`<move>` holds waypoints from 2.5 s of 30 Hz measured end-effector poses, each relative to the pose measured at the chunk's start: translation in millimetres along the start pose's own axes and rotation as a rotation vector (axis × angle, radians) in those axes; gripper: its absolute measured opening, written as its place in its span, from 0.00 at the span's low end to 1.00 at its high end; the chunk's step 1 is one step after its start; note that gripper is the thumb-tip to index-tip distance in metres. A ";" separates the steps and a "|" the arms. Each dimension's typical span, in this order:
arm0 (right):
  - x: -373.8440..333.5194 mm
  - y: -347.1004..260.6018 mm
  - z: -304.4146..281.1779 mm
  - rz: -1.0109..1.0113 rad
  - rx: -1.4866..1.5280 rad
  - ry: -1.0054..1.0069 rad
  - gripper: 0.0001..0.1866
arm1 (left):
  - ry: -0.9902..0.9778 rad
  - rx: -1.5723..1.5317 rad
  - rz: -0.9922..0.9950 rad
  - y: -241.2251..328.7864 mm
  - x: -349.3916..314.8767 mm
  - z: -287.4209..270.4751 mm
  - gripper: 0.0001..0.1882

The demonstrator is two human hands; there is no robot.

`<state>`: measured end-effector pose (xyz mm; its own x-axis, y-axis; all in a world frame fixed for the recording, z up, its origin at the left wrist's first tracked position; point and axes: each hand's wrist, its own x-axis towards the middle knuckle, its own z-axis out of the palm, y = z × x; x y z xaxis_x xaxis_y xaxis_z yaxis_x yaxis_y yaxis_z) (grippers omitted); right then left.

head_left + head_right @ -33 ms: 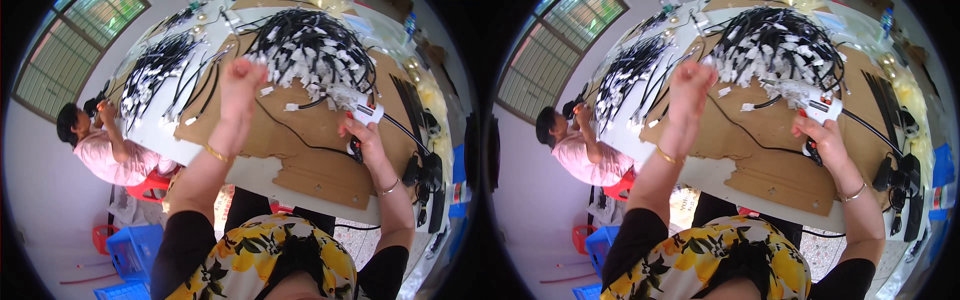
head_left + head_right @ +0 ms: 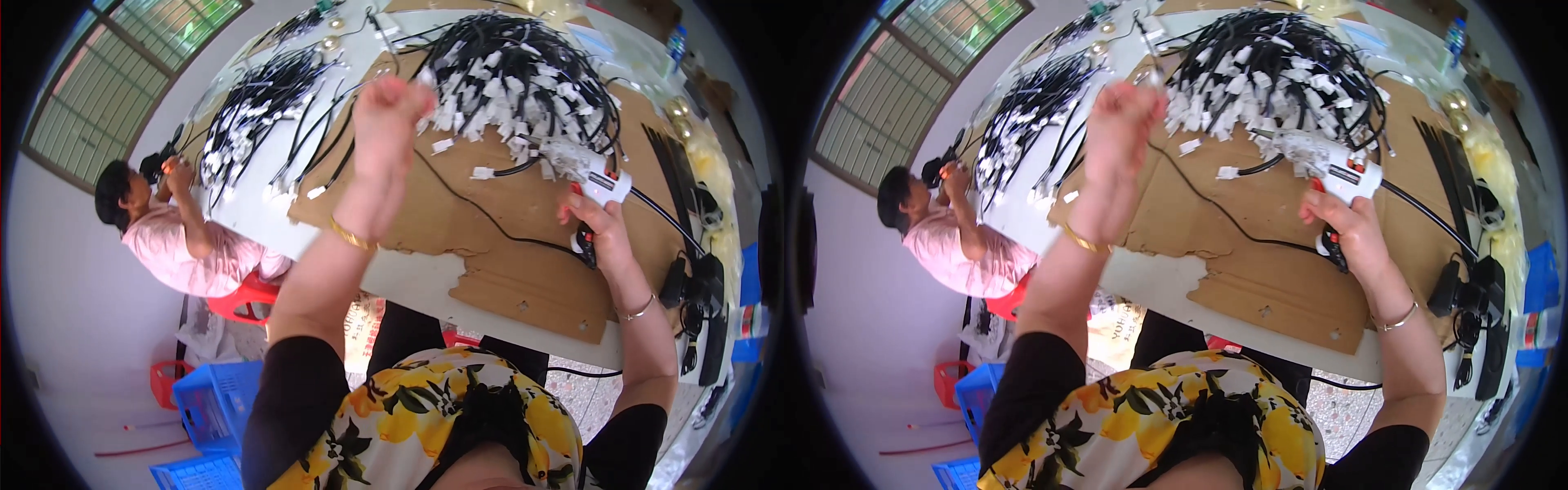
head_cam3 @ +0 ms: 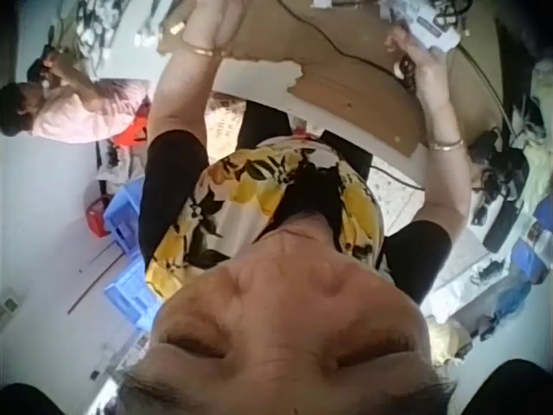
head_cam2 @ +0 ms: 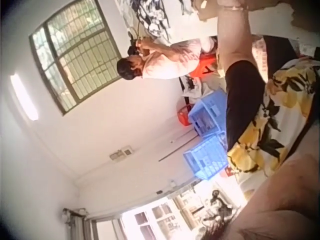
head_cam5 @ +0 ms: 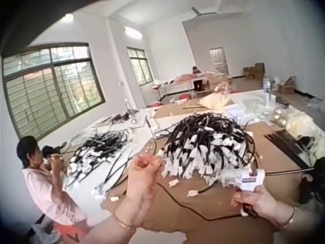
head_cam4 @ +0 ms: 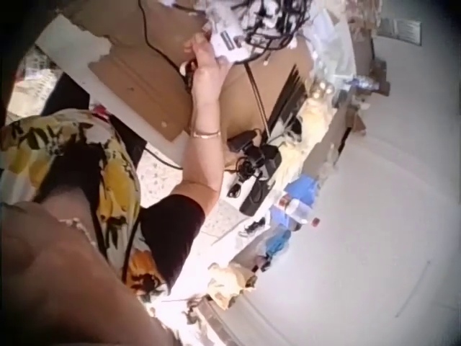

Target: Assembling decorative lights by using a hot glue gun to attach small white pieces to a wire frame.

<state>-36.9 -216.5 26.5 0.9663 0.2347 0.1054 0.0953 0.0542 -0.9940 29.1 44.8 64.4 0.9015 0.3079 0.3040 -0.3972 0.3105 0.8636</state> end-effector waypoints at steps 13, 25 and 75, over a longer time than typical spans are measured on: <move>3.6 2.6 0.7 -0.008 0.015 -0.024 0.13 | -0.087 0.766 0.350 108.5 76.4 -21.4 0.12; 4.3 2.1 -6.2 -0.062 0.040 0.067 0.15 | -0.383 -0.113 0.263 112.5 90.5 121.9 0.04; 9.4 6.2 -2.6 -0.045 0.025 -0.009 0.11 | 0.330 1.215 0.112 56.4 27.9 -247.8 0.13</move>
<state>-26.6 -216.5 21.2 0.9590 0.2402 0.1505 0.1327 0.0888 -0.9872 -10.6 293.7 21.9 0.7181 0.5425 0.4359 0.1031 -0.7023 0.7043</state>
